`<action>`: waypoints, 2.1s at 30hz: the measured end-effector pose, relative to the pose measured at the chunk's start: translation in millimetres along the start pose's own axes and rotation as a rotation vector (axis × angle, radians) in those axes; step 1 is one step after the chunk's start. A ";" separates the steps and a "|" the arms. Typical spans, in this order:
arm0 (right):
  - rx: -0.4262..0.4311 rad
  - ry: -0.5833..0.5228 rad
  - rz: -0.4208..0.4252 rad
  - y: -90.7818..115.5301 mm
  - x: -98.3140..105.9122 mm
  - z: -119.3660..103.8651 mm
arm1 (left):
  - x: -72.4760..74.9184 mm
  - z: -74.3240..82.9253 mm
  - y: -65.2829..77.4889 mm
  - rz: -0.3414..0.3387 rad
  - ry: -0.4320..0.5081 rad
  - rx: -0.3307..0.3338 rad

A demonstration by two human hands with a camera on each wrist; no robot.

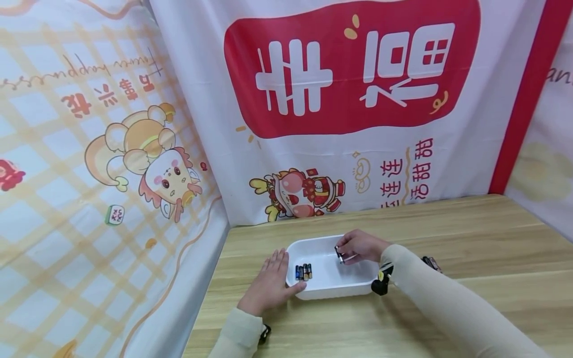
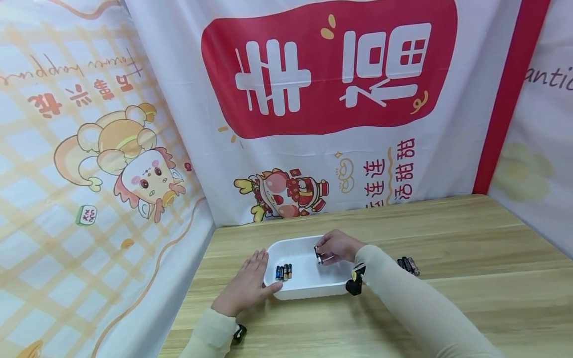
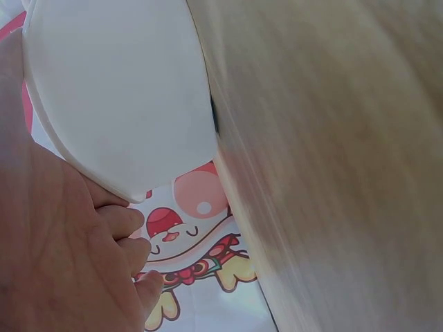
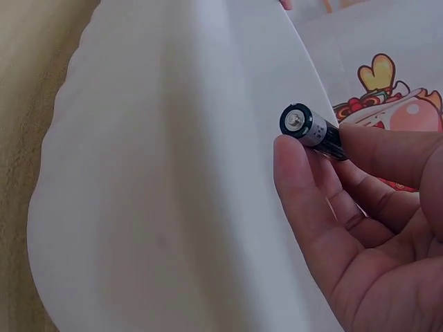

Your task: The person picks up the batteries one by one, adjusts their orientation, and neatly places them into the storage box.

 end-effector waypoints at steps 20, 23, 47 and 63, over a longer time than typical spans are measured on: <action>-0.049 0.027 0.069 -14.1 -21.0 9.0 | 3.8 3.0 3.2 0.028 -0.015 -0.014; -0.057 0.039 0.067 -13.3 -26.2 7.9 | 3.9 2.7 4.0 0.021 -0.014 -0.007; -0.087 0.095 0.046 -22.9 -51.5 16.1 | 2.2 3.3 3.3 0.032 -0.020 -0.022; -0.122 0.178 0.031 -28.0 -65.3 16.4 | 1.9 0.8 4.0 0.032 -0.019 -0.024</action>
Point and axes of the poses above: each hand's wrist, its own y-axis away from the middle knuckle, its own x-axis out of the back of the hand, z = x × y, the point moved 3 cm from there along -y, towards the middle knuckle, and after that the axes turned 12 degrees about -y, right-handed, at the moved point
